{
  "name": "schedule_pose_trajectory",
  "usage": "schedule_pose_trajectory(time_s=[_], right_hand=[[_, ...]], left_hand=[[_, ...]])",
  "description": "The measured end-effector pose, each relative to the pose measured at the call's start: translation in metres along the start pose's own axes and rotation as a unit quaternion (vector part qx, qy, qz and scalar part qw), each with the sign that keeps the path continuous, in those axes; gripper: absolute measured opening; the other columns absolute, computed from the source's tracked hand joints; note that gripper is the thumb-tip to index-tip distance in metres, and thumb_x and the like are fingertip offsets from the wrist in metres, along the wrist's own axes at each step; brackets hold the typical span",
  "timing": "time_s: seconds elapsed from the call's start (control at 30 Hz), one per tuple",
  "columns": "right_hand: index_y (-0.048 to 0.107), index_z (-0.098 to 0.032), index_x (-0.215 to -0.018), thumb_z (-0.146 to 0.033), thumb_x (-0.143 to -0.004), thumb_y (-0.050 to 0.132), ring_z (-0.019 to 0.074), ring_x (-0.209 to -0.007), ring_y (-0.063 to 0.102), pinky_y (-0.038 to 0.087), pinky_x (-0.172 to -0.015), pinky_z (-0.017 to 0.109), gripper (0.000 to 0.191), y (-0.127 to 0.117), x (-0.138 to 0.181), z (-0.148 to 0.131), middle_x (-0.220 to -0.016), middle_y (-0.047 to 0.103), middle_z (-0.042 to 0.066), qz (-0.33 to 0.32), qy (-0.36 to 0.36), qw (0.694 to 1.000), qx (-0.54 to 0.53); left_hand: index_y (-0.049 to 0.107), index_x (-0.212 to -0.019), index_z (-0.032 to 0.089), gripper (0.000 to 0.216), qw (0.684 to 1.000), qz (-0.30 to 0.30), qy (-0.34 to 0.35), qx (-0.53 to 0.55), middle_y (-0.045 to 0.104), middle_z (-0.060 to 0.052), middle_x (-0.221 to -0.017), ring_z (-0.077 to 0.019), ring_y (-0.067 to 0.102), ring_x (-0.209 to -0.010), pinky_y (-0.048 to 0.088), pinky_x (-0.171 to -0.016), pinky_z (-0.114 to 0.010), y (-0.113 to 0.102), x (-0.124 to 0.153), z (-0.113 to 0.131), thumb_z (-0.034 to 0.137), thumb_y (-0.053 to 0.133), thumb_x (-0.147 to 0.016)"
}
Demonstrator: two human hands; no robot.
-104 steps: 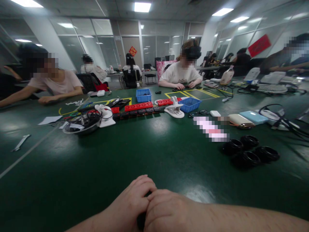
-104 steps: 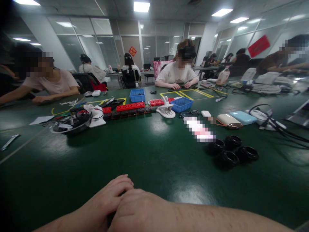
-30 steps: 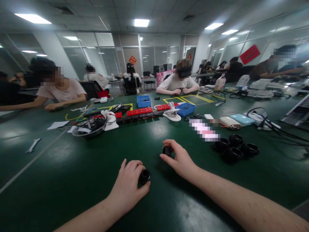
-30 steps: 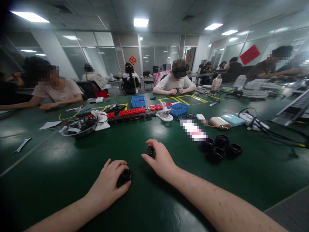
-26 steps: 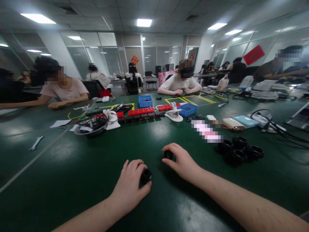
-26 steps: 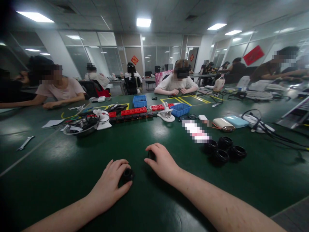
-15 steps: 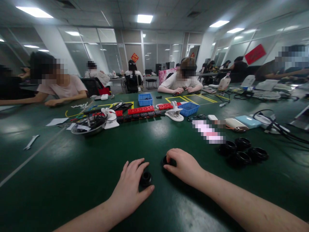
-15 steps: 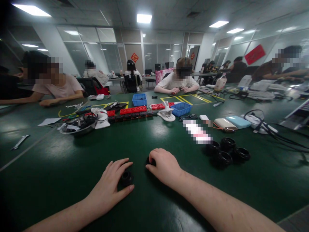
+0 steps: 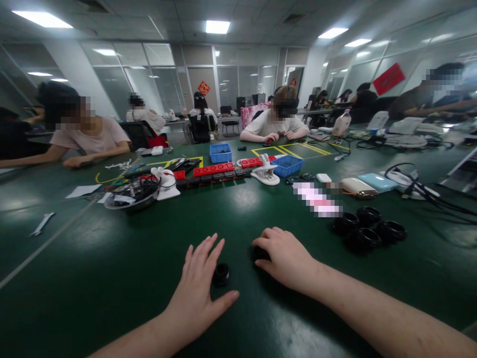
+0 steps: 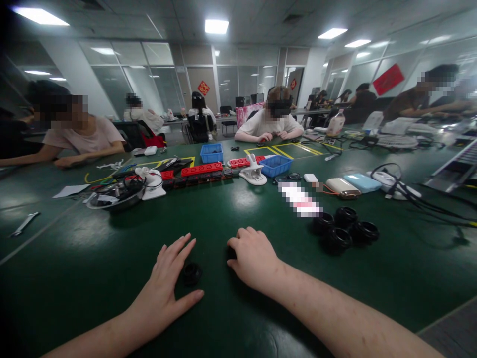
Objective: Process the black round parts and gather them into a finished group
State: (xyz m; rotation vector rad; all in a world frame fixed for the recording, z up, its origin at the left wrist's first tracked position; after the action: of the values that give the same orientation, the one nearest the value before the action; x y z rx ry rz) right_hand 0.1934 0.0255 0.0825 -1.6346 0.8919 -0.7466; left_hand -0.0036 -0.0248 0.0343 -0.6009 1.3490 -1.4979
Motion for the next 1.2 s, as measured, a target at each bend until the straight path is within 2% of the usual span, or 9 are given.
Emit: schedule_pose_trajectory(time_s=[0.2, 0.33, 0.47, 0.6, 0.7, 0.83, 1.0, 1.07, 1.2], right_hand=[[0.063, -0.017, -0.102, -0.024, -0.073, 0.06, 0.0264, -0.091, 0.055, 0.041, -0.078, 0.039, 0.03, -0.004, 0.001, 0.004, -0.094, 0.062, 0.01, -0.023, -0.016, 1.0, 0.013], [0.063, -0.018, -0.098, -0.023, -0.069, 0.06, 0.0248, -0.089, 0.057, 0.041, -0.078, 0.038, 0.03, -0.002, 0.003, 0.0, -0.092, 0.063, 0.009, -0.043, -0.039, 0.998, 0.004], [0.06, -0.019, -0.106, -0.028, -0.066, 0.066, 0.0257, -0.092, 0.056, 0.041, -0.081, 0.04, 0.041, 0.001, 0.003, 0.001, -0.095, 0.062, 0.009, -0.042, -0.048, 0.998, -0.007], [0.058, -0.019, -0.111, -0.053, -0.058, 0.071, 0.0288, -0.099, 0.053, 0.029, -0.096, 0.053, 0.064, 0.004, 0.001, 0.001, -0.101, 0.061, 0.009, -0.011, -0.049, 0.999, -0.02], [0.058, -0.017, -0.111, -0.06, -0.063, 0.065, 0.0287, -0.104, 0.05, 0.016, -0.102, 0.056, 0.064, 0.007, -0.001, -0.002, -0.106, 0.059, 0.009, 0.031, -0.038, 0.998, -0.028], [0.057, -0.018, -0.11, -0.054, -0.074, 0.058, 0.0245, -0.107, 0.047, 0.011, -0.105, 0.052, 0.05, 0.01, 0.0, -0.01, -0.109, 0.057, 0.008, 0.085, -0.041, 0.995, -0.034], [0.058, -0.018, -0.107, -0.048, -0.079, 0.056, 0.0231, -0.103, 0.048, 0.009, -0.107, 0.049, 0.041, 0.009, 0.004, -0.027, -0.103, 0.06, 0.006, 0.197, -0.139, 0.97, -0.01], [0.056, -0.017, -0.109, -0.047, -0.079, 0.055, 0.0238, -0.105, 0.047, 0.008, -0.107, 0.05, 0.042, 0.011, 0.005, -0.035, -0.104, 0.06, 0.007, 0.207, -0.17, 0.963, -0.002], [0.053, -0.018, -0.114, -0.038, -0.081, 0.056, 0.0264, -0.114, 0.043, 0.006, -0.107, 0.053, 0.039, 0.019, 0.005, -0.049, -0.114, 0.058, 0.008, 0.171, -0.207, 0.963, 0.024]], left_hand=[[0.01, -0.14, 0.025, 0.086, 0.997, -0.036, -0.047, 0.057, 0.024, -0.012, -0.146, -0.0316, 0.021, -0.133, 0.012, -0.105, -0.061, 0.003, -0.005, -0.006, 0.039, 0.063, -0.074], [0.016, -0.139, 0.024, 0.085, 0.994, -0.037, -0.075, 0.065, 0.023, -0.011, -0.146, -0.0317, 0.015, -0.135, 0.012, -0.106, -0.058, 0.006, -0.007, -0.008, 0.04, 0.064, -0.071], [0.017, -0.139, 0.023, 0.09, 0.994, -0.048, -0.085, 0.054, 0.021, -0.011, -0.147, -0.0322, 0.012, -0.135, 0.012, -0.106, -0.058, 0.008, -0.007, -0.008, 0.041, 0.068, -0.067], [0.014, -0.141, 0.022, 0.101, 0.994, -0.063, -0.08, 0.026, 0.017, -0.011, -0.148, -0.0318, 0.01, -0.135, 0.011, -0.106, -0.057, 0.008, -0.007, -0.007, 0.047, 0.07, -0.061], [0.012, -0.142, 0.018, 0.11, 0.991, -0.084, -0.099, -0.014, 0.012, -0.013, -0.149, -0.0336, 0.007, -0.135, 0.009, -0.105, -0.058, 0.007, -0.008, -0.009, 0.055, 0.07, -0.056], [0.014, -0.142, 0.011, 0.118, 0.986, -0.09, -0.115, -0.08, 0.01, -0.017, -0.148, -0.0363, 0.003, -0.135, 0.006, -0.104, -0.06, 0.005, -0.01, -0.009, 0.062, 0.067, -0.051], [0.02, -0.14, 0.007, 0.115, 0.98, -0.093, -0.117, -0.129, 0.007, -0.02, -0.147, -0.0378, 0.001, -0.134, 0.004, -0.103, -0.061, 0.0, -0.011, -0.004, 0.065, 0.064, -0.051], [0.021, -0.14, 0.007, 0.113, 0.978, -0.102, -0.118, -0.135, 0.007, -0.019, -0.147, -0.0374, 0.002, -0.134, 0.006, -0.103, -0.061, -0.001, -0.011, -0.002, 0.065, 0.062, -0.053], [0.024, -0.14, 0.008, 0.109, 0.978, -0.096, -0.113, -0.145, 0.009, -0.019, -0.147, -0.0371, 0.003, -0.134, 0.008, -0.102, -0.061, 0.0, -0.01, -0.002, 0.066, 0.06, -0.055]])
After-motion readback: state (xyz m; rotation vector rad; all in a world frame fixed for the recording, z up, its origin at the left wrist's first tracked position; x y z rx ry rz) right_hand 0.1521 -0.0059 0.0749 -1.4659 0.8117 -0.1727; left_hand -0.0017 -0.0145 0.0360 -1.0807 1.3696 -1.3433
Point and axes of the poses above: each hand's wrist, its own x-axis away from the middle knuckle, its own y-axis out of the palm, z = x × y, the point moved 2 cm from there along -x, towards the middle knuckle
